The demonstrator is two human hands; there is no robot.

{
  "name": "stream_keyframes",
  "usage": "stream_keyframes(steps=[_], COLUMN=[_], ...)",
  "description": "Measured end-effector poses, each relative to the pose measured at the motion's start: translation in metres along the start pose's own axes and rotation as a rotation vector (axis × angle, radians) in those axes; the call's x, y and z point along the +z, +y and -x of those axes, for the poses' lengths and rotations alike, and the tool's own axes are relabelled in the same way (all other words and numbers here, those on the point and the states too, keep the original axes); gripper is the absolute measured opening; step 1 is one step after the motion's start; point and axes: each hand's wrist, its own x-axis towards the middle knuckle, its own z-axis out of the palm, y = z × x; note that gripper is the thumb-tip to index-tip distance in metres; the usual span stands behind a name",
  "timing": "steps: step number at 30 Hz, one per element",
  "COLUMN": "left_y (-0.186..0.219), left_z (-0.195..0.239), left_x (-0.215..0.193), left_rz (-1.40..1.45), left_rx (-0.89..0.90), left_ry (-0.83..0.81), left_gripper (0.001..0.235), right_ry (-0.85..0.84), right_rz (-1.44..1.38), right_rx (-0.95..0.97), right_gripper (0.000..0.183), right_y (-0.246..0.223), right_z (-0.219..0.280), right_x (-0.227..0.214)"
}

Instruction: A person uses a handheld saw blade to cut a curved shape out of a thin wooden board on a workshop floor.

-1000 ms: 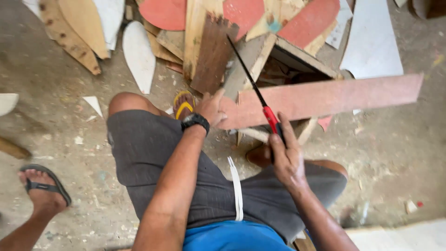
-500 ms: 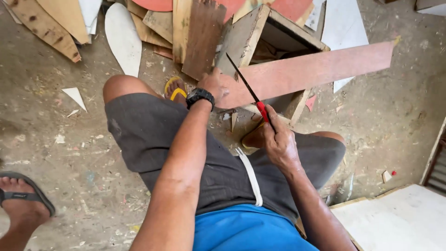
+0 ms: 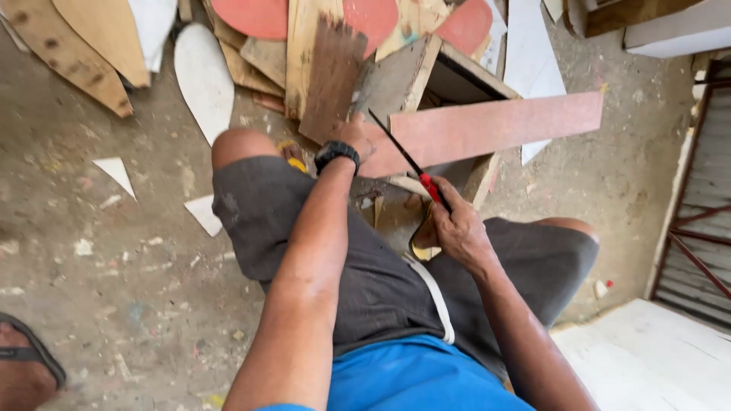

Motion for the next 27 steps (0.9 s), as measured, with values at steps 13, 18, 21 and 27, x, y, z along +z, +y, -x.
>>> stream_keyframes(steps=[13, 18, 21, 27], left_y=[-0.002, 0.003, -0.002, 0.004], left_z=[-0.013, -0.002, -0.007, 0.014], left_x=[0.002, 0.001, 0.005, -0.015], left_rz=[0.024, 0.083, 0.028, -0.020], left_rx=[0.041, 0.038, 0.021, 0.036], left_ry=[-0.002, -0.001, 0.013, -0.061], left_gripper=[0.047, 0.047, 0.050, 0.060], right_ry=[0.015, 0.001, 0.003, -0.013], right_rz=[0.150, 0.182, 0.165, 0.161], right_rx=[0.056, 0.080, 0.084, 0.052], right_gripper=[0.053, 0.053, 0.052, 0.050], right_y=[-0.012, -0.016, -0.025, -0.025], right_z=[-0.007, -0.007, -0.003, -0.009], right_x=[0.001, -0.003, -0.009, -0.015])
